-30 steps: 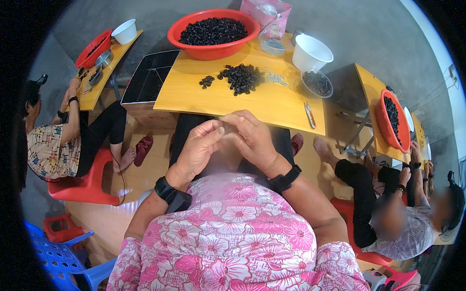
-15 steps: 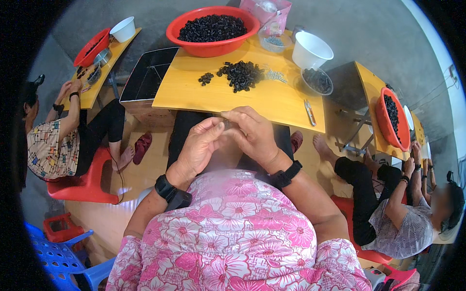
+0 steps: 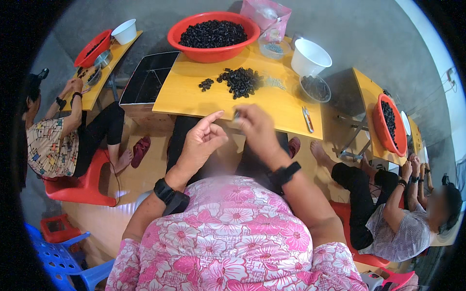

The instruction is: Sorting small black plastic or rubber components from a pile on a table into containers.

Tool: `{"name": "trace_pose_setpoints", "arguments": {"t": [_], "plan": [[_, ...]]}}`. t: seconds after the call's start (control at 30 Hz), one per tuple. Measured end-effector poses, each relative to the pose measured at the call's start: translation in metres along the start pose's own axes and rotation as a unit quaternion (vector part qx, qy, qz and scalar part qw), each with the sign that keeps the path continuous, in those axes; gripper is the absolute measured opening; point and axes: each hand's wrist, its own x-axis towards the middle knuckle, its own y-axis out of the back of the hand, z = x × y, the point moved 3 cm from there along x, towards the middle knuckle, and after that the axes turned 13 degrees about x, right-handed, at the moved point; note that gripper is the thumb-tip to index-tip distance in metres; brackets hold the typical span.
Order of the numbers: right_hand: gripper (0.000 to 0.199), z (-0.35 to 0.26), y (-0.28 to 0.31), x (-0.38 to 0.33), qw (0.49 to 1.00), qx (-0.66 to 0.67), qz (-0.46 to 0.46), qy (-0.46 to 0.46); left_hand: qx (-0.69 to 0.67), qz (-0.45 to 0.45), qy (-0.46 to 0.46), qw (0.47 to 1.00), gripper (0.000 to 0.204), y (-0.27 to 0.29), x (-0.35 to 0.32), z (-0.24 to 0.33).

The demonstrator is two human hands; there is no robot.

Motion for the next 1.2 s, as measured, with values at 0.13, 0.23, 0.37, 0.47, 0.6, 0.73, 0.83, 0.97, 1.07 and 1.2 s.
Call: {"name": "trace_pose_setpoints", "arguments": {"t": [0.13,0.23,0.37,0.47,0.6,0.73,0.83,0.97,1.07,1.2], "plan": [[0.026,0.028,0.036,0.023,0.987,0.06,0.06,-0.139,0.042,-0.009,0.028,0.999,0.056,0.003,0.002,-0.011],[0.028,0.008,0.029,0.017,0.995,0.036,0.046,-0.081,0.015,-0.007,0.039,0.999,0.058,0.001,0.001,-0.016],[0.033,-0.036,0.005,-0.006,0.996,-0.05,-0.05,0.052,-0.085,0.021,-0.04,0.995,0.064,-0.007,0.002,0.011],[0.034,-0.048,-0.005,-0.01,0.991,-0.055,-0.08,0.095,-0.013,0.008,-0.055,0.998,0.071,-0.003,0.003,0.016],[0.034,-0.051,-0.006,-0.011,0.99,-0.043,-0.091,0.103,0.065,0.006,-0.1,0.993,0.068,-0.005,0.002,0.026],[0.035,-0.052,-0.005,-0.014,0.988,-0.048,-0.09,0.114,0.085,0.036,-0.115,0.989,0.054,-0.003,0.002,0.034],[0.035,-0.054,-0.006,-0.013,0.986,-0.047,-0.092,0.128,0.151,0.033,-0.13,0.979,0.05,-0.002,0.0,0.042],[0.033,-0.057,-0.01,-0.015,0.984,-0.036,-0.083,0.154,0.156,0.063,-0.176,0.97,0.048,-0.001,0.0,0.037],[0.032,-0.06,-0.009,-0.015,0.987,-0.033,-0.076,0.136,0.126,0.063,-0.178,0.974,0.047,-0.002,0.002,0.035],[0.033,-0.058,-0.006,-0.015,0.99,-0.033,-0.071,0.116,0.104,0.057,-0.165,0.979,0.045,-0.006,0.002,0.038]]}}
